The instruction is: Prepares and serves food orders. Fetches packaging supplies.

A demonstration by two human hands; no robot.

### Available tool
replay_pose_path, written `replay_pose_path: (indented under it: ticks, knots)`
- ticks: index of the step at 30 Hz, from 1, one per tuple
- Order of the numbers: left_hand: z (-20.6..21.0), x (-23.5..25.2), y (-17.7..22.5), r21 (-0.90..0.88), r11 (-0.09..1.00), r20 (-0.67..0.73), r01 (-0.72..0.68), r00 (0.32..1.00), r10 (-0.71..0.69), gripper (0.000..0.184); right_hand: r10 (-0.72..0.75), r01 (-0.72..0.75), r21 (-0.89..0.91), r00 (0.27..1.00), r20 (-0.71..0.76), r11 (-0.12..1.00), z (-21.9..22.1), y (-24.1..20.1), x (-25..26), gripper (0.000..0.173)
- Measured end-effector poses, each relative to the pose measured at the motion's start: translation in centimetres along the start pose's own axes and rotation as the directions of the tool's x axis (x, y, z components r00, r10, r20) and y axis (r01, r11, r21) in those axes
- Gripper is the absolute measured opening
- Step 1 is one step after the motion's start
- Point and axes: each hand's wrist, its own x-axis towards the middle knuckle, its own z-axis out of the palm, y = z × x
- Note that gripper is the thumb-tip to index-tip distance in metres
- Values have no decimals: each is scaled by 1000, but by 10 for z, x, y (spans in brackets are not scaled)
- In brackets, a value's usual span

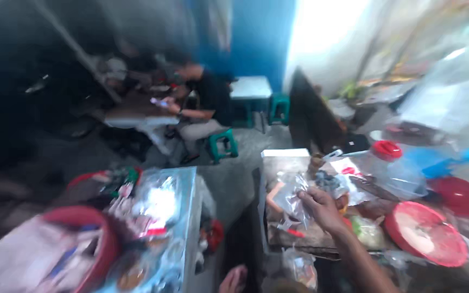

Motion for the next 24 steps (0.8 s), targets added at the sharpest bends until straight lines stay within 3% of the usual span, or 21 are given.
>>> replay_pose_path:
  ticks: [2, 3, 5, 7, 10, 12, 14, 15, 17, 19, 21, 24]
  knots:
    - [1, 0, 29, -157, 970, 128, -183, 971, 204, 63, -8, -40, 326, 989, 147, 944, 53, -24, -20, 20]
    - [1, -1, 51, -247, 935, 170, -256, 938, 302, 81, -5, -71, 400, 982, 187, 914, 73, -37, -25, 20]
    - [2, -7, 98, -412, 840, 172, -354, 875, 453, 108, 23, -129, 453, 972, 232, 882, 99, -57, -28, 20]
    - [-3, -14, 123, -554, 728, 124, -405, 824, 553, 121, 38, -140, 425, 970, 239, 894, 116, -66, -26, 22]
    - [-19, -34, 132, -605, 666, 48, -437, 814, 578, 118, 34, -137, 395, 966, 255, 908, 128, -62, -22, 23]
    - [-32, -49, 126, -549, 712, 71, -437, 825, 561, 118, 60, -178, 380, 951, 302, 908, 134, -59, -22, 23]
    - [-43, -65, 114, -528, 748, 83, -401, 852, 516, 103, 88, -224, 336, 923, 375, 915, 141, -55, -21, 24]
    - [-46, -72, 109, -514, 752, 22, -413, 870, 492, 89, 106, -242, 299, 908, 406, 923, 144, -53, -19, 23]
    - [-50, -82, 97, -515, 688, -259, -511, 858, 443, 67, 142, -271, 229, 877, 459, 935, 149, -50, -15, 23]
    - [-58, -88, 85, -557, 572, -469, -601, 797, 381, 72, 155, -286, 198, 853, 499, 937, 157, -48, -14, 22]
    - [-69, -95, 71, -601, 513, -463, -613, 790, 402, 85, 144, -278, 181, 834, 533, 943, 172, -46, -17, 22]
    - [-68, -101, 55, -593, 538, -468, -599, 800, 376, 97, 120, -251, 145, 798, 591, 957, 193, -38, -23, 24]
